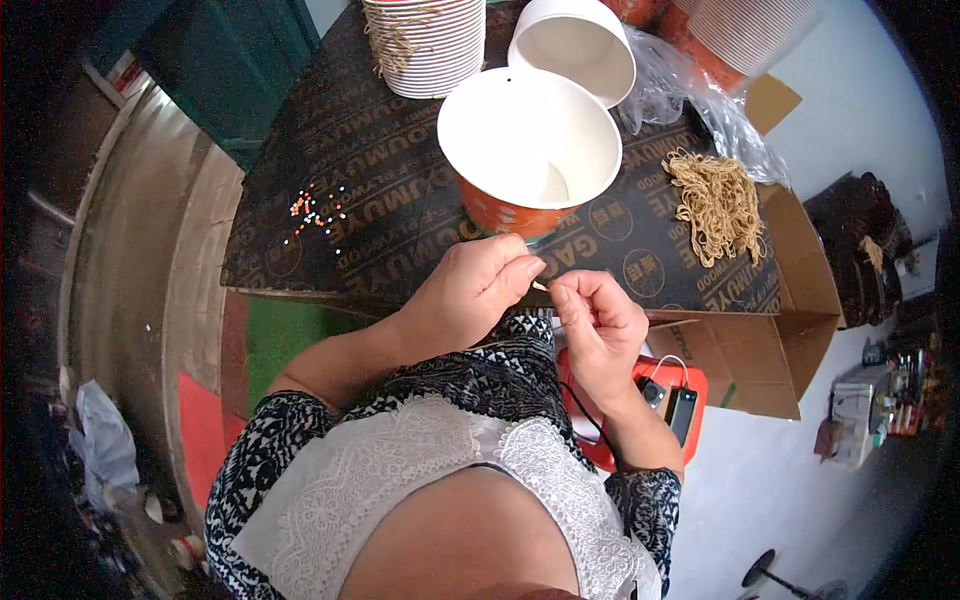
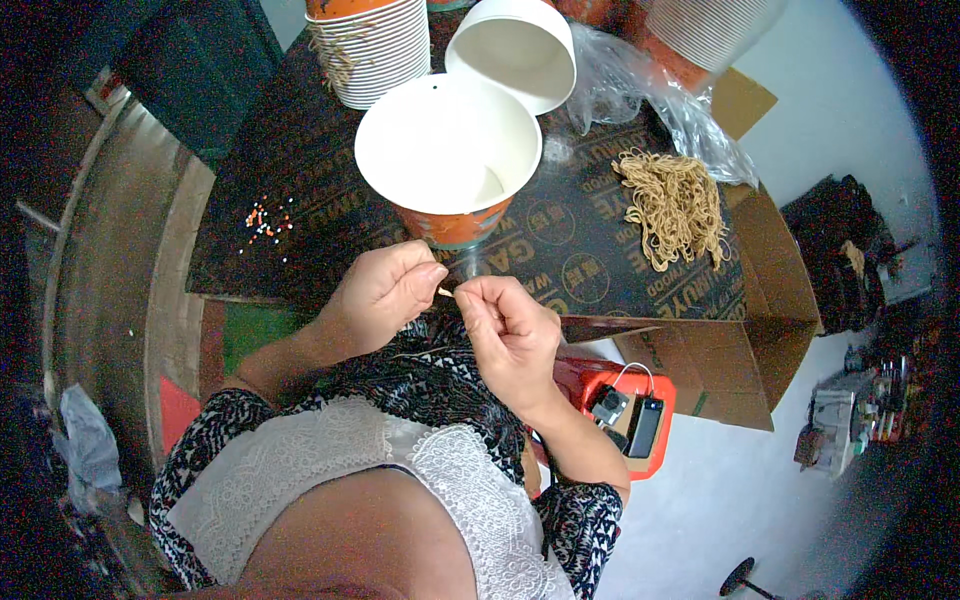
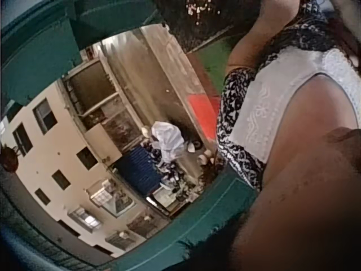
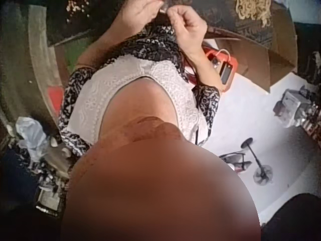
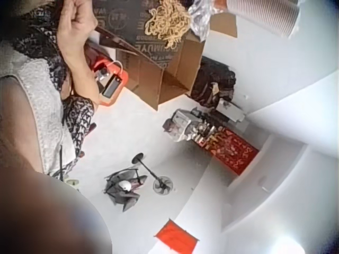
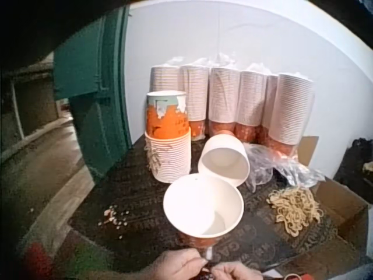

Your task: Tying strings around the rims of paper bowls for packaging or decoration.

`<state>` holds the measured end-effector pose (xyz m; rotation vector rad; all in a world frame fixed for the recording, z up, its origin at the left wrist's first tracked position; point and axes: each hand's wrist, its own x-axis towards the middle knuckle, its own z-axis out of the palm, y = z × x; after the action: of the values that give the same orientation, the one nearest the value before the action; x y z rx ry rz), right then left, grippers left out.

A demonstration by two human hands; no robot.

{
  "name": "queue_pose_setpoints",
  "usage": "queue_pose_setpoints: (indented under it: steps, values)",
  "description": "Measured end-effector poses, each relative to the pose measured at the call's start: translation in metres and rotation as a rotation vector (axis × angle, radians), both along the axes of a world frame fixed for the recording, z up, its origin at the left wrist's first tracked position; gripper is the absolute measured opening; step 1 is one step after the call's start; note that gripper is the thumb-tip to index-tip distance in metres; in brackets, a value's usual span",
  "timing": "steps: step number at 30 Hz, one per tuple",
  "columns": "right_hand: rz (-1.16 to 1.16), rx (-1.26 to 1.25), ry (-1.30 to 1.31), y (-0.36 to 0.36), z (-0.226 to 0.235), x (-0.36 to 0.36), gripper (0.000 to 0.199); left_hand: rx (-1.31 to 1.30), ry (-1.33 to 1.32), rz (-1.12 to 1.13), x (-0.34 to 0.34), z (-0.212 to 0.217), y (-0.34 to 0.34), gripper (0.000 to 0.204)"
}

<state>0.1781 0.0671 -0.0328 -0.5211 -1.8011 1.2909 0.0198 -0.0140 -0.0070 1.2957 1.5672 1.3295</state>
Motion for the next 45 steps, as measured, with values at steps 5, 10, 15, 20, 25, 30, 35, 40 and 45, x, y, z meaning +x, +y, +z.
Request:
queue_pose_setpoints:
  steps: [5, 10, 15, 20, 25, 30, 35, 40, 45]
  values:
    - [-0.035, 0.044, 0.014, -0.001, 0.003, -0.003, 0.005, -0.168, -0.110, -0.007, 0.003, 0.016, 0.002, 0.030]
    - [-0.044, 0.189, -0.040, 0.001, 0.002, -0.002, 0.006, -0.088, -0.158, -0.095, 0.004, 0.005, 0.002, 0.029]
    - [-0.011, 0.168, -0.066, 0.001, 0.003, -0.003, 0.007, 0.040, 0.176, -0.037, 0.000, 0.001, 0.000, 0.016]
    - [0.074, -0.067, -0.107, 0.001, 0.001, -0.001, 0.008, 0.061, 0.286, -0.090, -0.006, 0.008, -0.004, 0.010]
    - [0.089, -0.160, -0.028, 0.001, 0.002, -0.001, 0.005, 0.093, 0.325, -0.106, -0.006, 0.017, -0.004, 0.006]
    - [-0.120, -0.002, 0.017, 0.006, 0.008, -0.010, 0.005, 0.160, 0.321, 0.077, -0.005, 0.036, -0.009, 0.008]
    - [-0.226, 0.304, 0.070, 0.021, -0.005, -0.023, 0.010, 0.294, 0.297, 0.147, -0.009, 0.038, -0.011, 0.006]
    - [-0.261, 0.423, 0.123, 0.026, -0.009, -0.035, 0.012, 0.311, 0.342, 0.143, -0.017, 0.034, -0.011, 0.006]
    - [-0.278, 0.490, 0.093, 0.032, -0.012, -0.040, 0.012, 0.251, 0.256, 0.151, -0.018, 0.038, -0.012, 0.003]
